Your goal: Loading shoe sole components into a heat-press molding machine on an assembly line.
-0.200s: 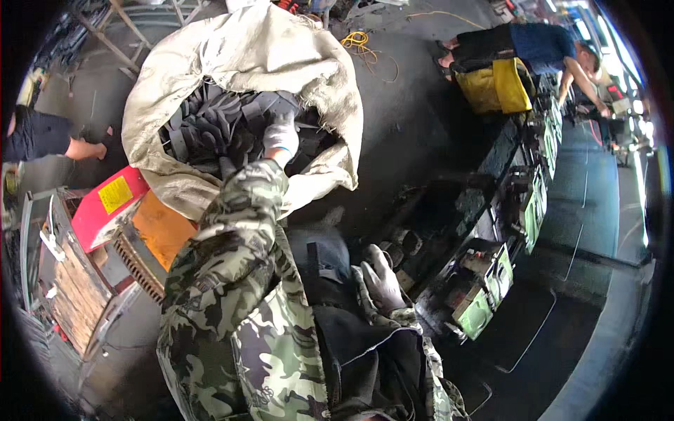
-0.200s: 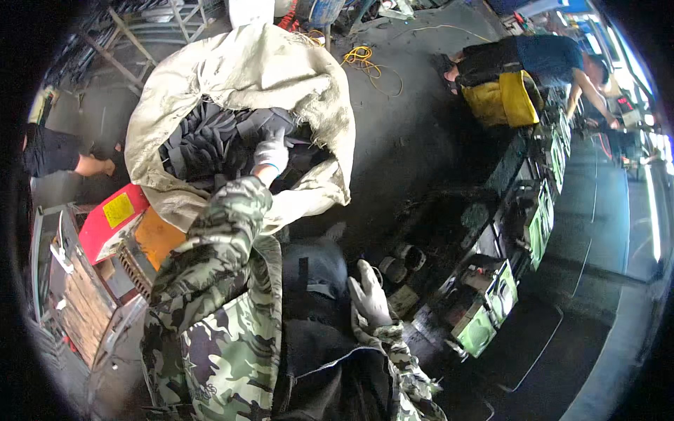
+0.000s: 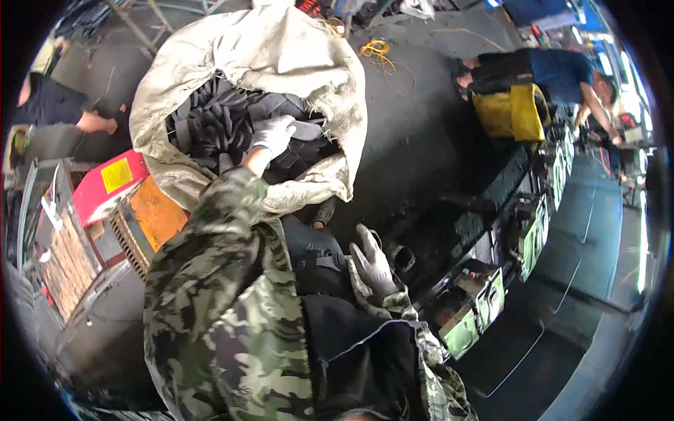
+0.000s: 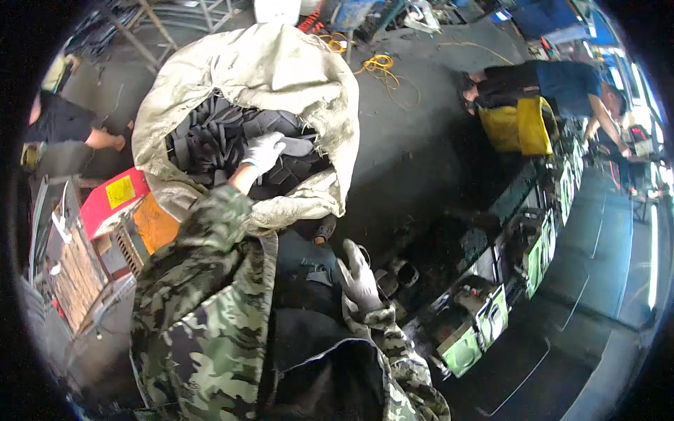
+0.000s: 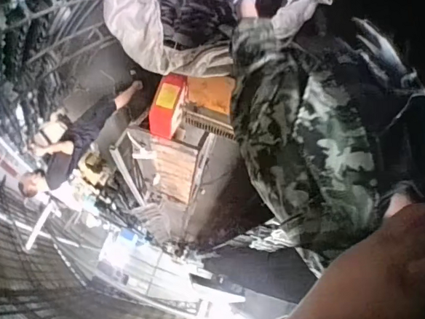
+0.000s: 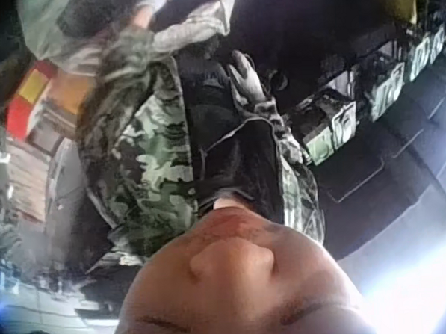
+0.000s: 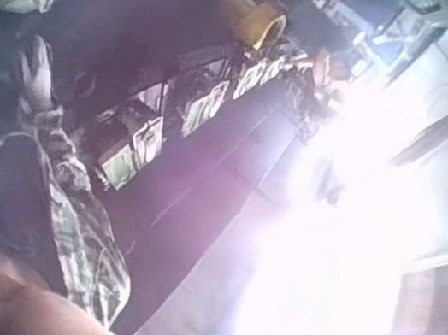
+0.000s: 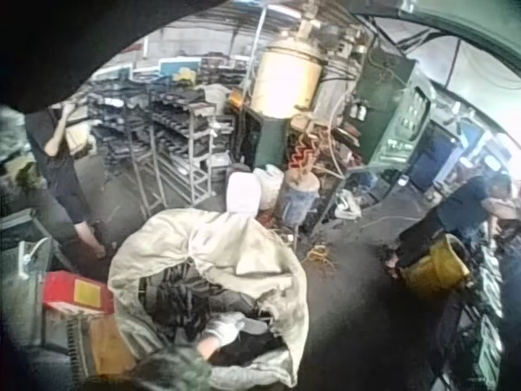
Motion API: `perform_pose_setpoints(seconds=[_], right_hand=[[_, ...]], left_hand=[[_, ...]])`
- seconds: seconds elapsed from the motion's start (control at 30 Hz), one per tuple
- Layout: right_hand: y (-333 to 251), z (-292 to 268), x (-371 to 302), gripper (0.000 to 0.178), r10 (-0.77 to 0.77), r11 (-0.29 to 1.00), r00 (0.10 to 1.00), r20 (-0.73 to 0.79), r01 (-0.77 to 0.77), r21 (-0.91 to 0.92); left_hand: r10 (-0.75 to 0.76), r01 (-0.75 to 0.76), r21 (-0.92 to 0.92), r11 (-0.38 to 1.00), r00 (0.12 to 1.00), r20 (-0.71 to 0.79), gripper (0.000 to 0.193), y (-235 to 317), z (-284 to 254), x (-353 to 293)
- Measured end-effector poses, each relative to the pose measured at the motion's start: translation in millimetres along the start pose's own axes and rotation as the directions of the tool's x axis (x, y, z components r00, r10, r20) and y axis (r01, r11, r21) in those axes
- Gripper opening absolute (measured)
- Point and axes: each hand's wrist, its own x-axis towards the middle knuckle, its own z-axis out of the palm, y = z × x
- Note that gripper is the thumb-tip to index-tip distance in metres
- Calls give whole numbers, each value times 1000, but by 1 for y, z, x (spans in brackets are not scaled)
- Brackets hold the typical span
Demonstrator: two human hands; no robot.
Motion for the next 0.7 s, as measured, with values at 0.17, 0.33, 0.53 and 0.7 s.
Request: perform_pose_setpoints(seconds=[0.17,0.33,0.53,0.7], right_hand=[[-29,-20,107,66,-195,791,981,-3,159,591],[-129,-3,155,61,-272,605,652,707,-456,653],[-140,84,152,54,-151,519,581,800,-642,565],[-162,110,139,61,-821,527,410,396,812,252]], left_hand=[[-132,443,-551,707,848,513,29,93,-119,-78],[-365,262,-615,744,930,-45,36,125,-119,-164],[-825,106,-993,-41,557,94,54,144,-89,-234],[-854,-110,-984,-140,516,64,50,113,-87,-269]])
